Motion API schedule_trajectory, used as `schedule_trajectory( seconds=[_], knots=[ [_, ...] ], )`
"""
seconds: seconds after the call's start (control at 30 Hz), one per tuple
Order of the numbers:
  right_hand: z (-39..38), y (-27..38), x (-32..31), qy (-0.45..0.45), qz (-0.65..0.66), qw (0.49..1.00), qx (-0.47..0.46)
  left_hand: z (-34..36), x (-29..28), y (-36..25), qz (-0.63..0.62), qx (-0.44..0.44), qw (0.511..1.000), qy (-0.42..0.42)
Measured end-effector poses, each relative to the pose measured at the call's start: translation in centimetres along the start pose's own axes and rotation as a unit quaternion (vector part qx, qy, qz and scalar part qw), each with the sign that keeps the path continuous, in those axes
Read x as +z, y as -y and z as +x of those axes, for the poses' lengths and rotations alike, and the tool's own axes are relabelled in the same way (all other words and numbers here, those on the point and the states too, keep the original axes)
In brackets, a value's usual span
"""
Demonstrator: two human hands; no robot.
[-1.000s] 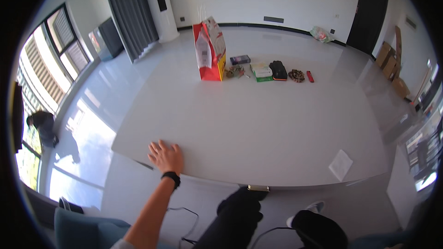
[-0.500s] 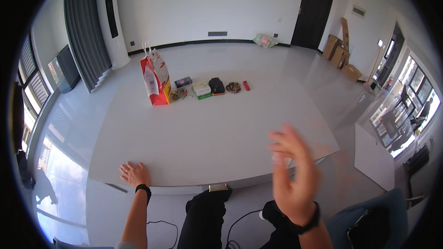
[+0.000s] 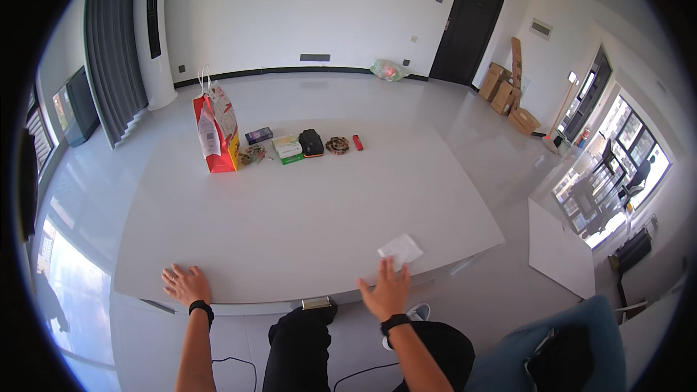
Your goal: The person wipes the top surface and the front edge of a white table using a piece of white paper while sitting on a couch.
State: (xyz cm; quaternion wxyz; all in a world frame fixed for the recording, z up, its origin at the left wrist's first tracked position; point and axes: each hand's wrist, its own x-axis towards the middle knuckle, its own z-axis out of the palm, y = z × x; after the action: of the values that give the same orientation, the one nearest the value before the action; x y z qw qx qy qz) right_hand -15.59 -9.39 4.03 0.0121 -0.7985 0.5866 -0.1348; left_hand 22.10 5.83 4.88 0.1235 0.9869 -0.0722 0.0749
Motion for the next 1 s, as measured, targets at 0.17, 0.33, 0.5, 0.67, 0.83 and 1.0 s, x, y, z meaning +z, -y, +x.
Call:
schedule_trajectory(
  seconds=[0.17,0.33,0.5,0.67,0.83,1.0],
  knots=[
    [0.3,0.1,0.5,-0.071,-0.009,0.997,-0.015,0.0,-0.3,0.3,0.006,-0.002,1.0,0.007],
    [3.3,-5.2,0.5,-0.078,0.141,0.972,0.172,-0.3,0.4,0.4,0.04,0.017,0.999,0.011],
    [5.1,-4.8,0.6,-0.004,0.026,0.998,0.059,1.1,3.2,2.1,0.123,0.03,0.991,-0.042],
    [3.6,-0.2,2.7,-0.095,0.12,0.987,-0.055,2.0,2.4,2.0,0.184,0.0,0.983,-0.03],
    [3.6,1.5,1.0,0.014,0.119,0.993,0.002,2.3,3.5,1.3,0.199,-0.004,0.98,-0.002],
    [3.9,-2.0,-0.9,-0.059,0.101,0.99,0.074,2.4,3.8,1.7,0.194,-0.008,0.981,0.01]
  ],
)
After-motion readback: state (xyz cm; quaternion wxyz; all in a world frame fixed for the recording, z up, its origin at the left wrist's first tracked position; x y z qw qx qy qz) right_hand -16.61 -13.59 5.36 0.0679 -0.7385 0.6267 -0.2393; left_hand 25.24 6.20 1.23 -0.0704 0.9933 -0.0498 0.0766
